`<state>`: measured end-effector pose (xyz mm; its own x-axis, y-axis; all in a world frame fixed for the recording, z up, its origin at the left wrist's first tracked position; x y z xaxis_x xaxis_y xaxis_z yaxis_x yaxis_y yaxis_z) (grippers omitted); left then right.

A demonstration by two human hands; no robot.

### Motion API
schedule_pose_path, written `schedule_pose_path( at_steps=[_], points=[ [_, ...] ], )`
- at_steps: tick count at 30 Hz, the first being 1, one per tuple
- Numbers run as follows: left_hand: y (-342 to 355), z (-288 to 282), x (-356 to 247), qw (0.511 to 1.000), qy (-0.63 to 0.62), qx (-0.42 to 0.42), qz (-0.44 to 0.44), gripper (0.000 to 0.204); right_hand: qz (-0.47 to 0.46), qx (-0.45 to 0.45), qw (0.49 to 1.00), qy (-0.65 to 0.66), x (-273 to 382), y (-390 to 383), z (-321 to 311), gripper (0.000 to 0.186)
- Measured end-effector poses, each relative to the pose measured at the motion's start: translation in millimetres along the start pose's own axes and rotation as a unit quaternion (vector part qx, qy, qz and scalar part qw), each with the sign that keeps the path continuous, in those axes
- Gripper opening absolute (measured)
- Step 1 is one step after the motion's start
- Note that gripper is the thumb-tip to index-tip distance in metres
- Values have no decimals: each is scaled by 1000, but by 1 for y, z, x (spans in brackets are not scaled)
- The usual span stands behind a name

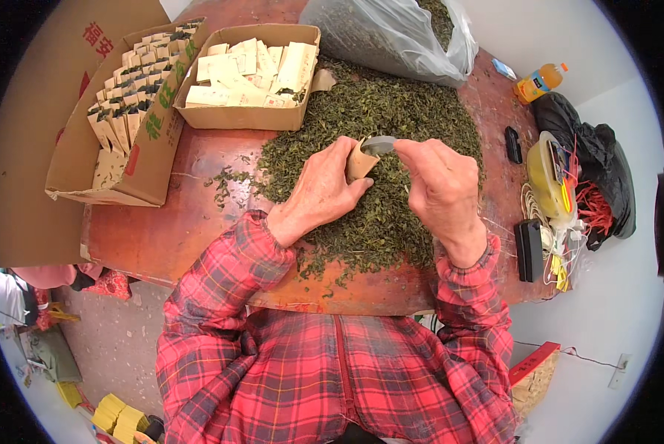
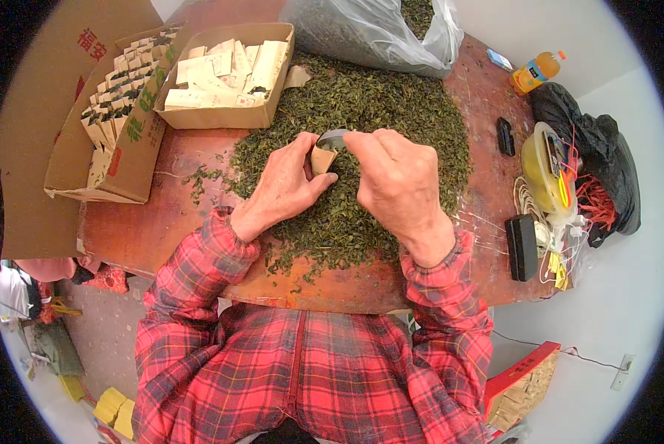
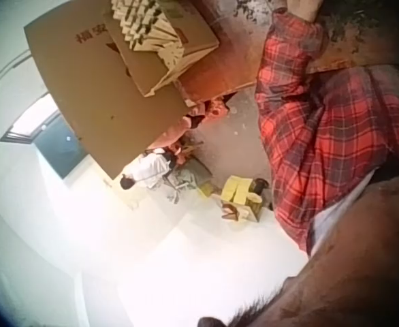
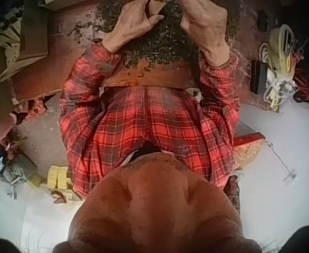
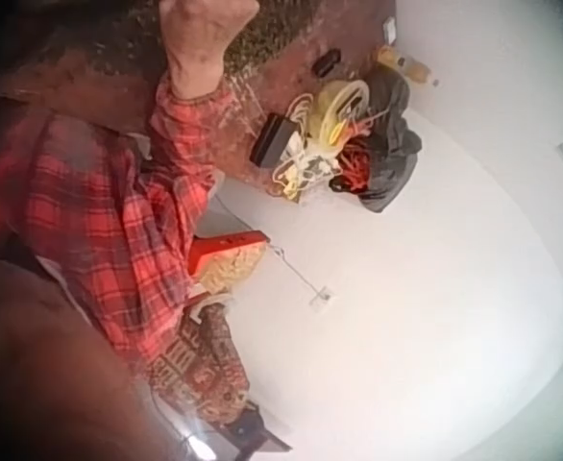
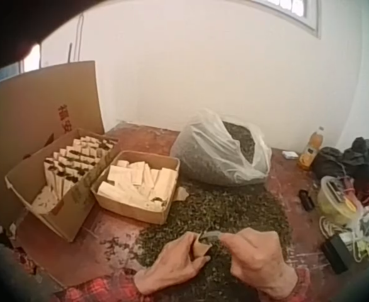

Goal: Filling small wooden containers with dried green herbs/leaves using a spoon.

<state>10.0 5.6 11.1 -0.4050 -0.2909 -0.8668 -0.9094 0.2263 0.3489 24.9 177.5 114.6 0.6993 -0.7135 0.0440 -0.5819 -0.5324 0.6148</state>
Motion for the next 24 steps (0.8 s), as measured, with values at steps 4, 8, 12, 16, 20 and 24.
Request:
schedule_pose_path(
  at_steps=[4,8,12,16,20,24],
  points=[
    [0,0,-2,1000,-8,18,-23,44,-4,10,1000,9,3,0,5,30],
    [0,-1,-1,1000,-16,7,-12,43,-1,20,1000,15,5,2,10,30],
    [-3,-2,0,999,-18,-18,19,40,-11,18,999,38,7,2,18,30],
    [-4,3,0,998,-33,-29,39,41,2,25,999,35,6,-2,16,28],
    [-7,5,4,997,-25,-44,55,42,2,26,999,47,10,-2,18,23],
    [-7,4,4,998,-23,-38,55,43,4,18,999,47,13,1,19,24]
  ],
)
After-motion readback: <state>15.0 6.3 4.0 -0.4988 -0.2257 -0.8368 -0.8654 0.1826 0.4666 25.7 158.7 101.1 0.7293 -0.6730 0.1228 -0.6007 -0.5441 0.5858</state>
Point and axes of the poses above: each hand's wrist, its own y-axis towards the middle knuckle, its own z-axis out of the palm, x = y × z, the point moved 3 cm from there along y, towards the middle knuckle, and after that the axes turned 6 degrees about -y, right-handed, at the moved point
